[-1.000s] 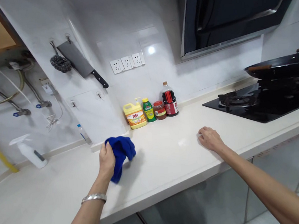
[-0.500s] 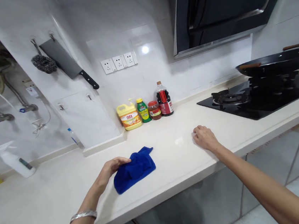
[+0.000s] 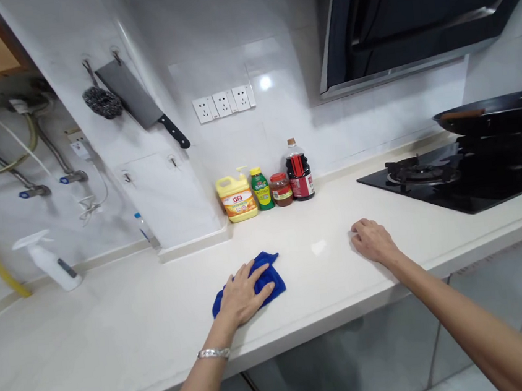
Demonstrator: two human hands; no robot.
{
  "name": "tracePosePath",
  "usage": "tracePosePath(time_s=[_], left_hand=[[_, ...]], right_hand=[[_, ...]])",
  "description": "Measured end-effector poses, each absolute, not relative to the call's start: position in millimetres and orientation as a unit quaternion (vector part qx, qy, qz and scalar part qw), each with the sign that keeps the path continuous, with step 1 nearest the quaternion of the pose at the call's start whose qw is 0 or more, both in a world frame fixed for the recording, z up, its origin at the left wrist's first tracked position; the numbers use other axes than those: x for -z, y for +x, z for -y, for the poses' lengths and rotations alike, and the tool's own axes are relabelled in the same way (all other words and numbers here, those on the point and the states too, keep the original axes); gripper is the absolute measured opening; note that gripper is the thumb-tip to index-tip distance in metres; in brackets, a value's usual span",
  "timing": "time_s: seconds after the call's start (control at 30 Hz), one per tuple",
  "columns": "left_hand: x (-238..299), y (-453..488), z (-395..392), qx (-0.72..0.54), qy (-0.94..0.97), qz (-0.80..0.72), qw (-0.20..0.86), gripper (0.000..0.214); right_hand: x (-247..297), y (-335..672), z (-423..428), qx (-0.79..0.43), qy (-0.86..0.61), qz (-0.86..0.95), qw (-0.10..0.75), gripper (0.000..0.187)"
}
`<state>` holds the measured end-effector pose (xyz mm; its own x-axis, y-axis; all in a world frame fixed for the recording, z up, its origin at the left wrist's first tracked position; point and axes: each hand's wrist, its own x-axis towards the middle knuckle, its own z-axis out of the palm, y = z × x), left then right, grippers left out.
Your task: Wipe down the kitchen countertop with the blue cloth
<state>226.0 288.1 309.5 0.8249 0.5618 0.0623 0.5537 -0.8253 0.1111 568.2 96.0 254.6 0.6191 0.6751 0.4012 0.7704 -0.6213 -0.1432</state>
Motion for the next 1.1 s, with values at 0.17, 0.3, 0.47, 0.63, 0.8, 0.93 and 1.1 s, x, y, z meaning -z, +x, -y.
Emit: tracePosePath(time_s=[0.17,0.3,0.47,0.63,0.8,0.93,1.1], left_hand=[[-315,221,-261,-0.023,0.959,-0.281,0.032,0.067],[-315,224,-240,-0.012,0.966,-0.251,0.057,0.069],[-318,234,-226,0.007,0.970,-0.227,0.090,0.072],[-320,249,-214,0.016,0.974,-0.200,0.102,0.072],[-314,282,-207,0.011,0.979,-0.170,0.112,0.072],[-307,323,-212,0.002,0.982,-0.148,0.118,0.073],[-306,371,-222,-0.015,0.983,-0.151,0.098,0.069]], right_hand=[[-250,568,-95,0.162,-0.882,0.417,0.152,0.032],[-245,566,-94,0.174,-0.876,0.427,0.140,0.031],[-245,562,-94,0.182,-0.877,0.427,0.122,0.029],[-251,558,-95,0.174,-0.883,0.426,0.097,0.029],[-255,557,-98,0.174,-0.891,0.413,0.076,0.026],[-260,558,-99,0.171,-0.893,0.409,0.070,0.026],[-263,557,-100,0.160,-0.897,0.406,0.069,0.026]])
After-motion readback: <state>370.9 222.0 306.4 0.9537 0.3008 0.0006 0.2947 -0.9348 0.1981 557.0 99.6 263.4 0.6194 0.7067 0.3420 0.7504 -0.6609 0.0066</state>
